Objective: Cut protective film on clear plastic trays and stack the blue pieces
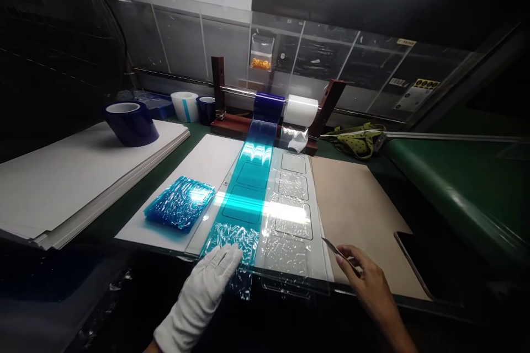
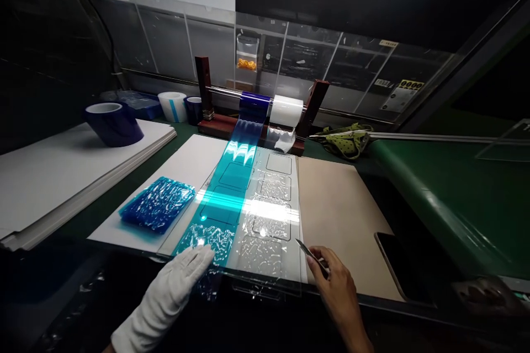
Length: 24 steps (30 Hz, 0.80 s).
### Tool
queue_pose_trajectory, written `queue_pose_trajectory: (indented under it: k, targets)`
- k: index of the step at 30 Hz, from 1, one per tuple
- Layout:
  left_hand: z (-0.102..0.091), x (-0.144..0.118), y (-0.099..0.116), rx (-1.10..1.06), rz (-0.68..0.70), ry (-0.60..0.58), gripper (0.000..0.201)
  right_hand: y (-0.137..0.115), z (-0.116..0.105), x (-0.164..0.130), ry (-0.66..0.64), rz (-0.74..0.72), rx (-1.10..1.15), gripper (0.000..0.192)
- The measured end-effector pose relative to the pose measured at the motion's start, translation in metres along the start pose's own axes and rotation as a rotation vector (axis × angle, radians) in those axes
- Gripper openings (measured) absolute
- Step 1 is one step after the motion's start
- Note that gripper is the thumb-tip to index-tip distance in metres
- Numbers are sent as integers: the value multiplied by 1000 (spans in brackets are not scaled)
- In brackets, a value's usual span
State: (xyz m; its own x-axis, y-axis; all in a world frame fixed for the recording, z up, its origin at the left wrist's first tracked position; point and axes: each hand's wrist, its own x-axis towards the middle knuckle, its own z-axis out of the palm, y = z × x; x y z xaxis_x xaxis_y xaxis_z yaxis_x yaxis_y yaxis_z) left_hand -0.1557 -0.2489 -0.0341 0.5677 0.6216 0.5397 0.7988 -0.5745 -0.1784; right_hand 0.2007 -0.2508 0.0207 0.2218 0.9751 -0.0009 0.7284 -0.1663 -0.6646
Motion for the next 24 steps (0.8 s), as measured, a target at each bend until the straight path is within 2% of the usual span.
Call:
queue_pose_trajectory:
  k: [4,6,8,10,12,14,18,20,24]
  targets:
    - [-4,4,0,-60,7,-58,64,2,-9,-18,-97,20,4,34]
    - [-9,4,3,-83,-65,-106,65,6,-14,-31,-166,40,-33,30]
    - [-13,3,10,-74,-160,-129,75,10,-18,-44,-240,61,-87,24]
    - [-13,0,21,-55,-237,-109,85,13,-18,-55,-305,77,-127,20]
    - [-10,-2,36,-34,-280,-50,84,15,-13,-62,-333,88,-143,17]
    - [-5,-3,52,13,-304,9,75,15,-5,-64,-342,97,-141,15]
    - [5,8,77,55,-251,47,49,13,12,-61,-357,91,-89,14]
    - [9,18,82,12,-246,73,39,10,16,-59,-369,82,-60,14]
    - [12,33,81,-10,-236,124,33,3,14,-56,-381,67,-2,14]
